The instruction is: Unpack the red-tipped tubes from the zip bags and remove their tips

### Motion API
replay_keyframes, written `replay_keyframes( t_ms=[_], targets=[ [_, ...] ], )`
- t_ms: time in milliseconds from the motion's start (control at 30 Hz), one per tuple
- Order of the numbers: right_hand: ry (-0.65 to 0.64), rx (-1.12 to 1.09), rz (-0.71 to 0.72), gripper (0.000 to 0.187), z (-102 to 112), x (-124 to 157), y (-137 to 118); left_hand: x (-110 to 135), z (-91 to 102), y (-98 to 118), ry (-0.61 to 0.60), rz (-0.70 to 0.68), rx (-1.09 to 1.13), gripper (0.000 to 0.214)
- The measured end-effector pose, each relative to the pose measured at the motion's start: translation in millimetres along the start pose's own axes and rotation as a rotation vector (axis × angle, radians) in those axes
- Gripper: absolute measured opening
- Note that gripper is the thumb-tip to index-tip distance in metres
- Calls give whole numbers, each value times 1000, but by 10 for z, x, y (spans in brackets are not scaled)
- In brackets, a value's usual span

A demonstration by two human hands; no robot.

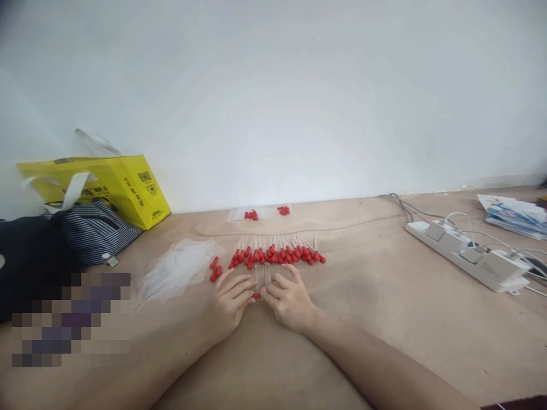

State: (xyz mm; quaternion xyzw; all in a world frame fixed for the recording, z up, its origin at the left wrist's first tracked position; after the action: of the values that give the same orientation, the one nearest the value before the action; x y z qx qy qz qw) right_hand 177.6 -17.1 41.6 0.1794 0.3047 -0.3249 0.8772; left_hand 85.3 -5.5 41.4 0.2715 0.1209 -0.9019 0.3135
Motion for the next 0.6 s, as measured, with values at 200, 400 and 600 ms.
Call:
replay_keyframes(
  t_ms=[200,400,600],
  targets=[
    [29,-25,-20,20,38,13,21,0,53,0,-3,3,-15,19],
    [29,-44,-32,20,31,28,26,12,39,-2,8,-2,-9,20],
    [28,-33,-58,19,56,55,87,49,66,-79,-8,24,13,24]
  ],
)
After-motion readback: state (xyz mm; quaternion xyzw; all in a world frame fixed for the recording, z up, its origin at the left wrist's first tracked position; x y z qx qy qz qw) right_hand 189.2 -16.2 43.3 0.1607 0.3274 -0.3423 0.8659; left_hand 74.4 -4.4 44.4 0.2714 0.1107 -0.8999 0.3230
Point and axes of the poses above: each hand's wrist, its own x-axis away from the middle knuckle, its own z-axis out of the back of the hand, y = z × x, the point moved 8 cm from there along -x, towards the middle knuckle, and after that the axes turned 6 degrees about -y, right-handed, at the moved point
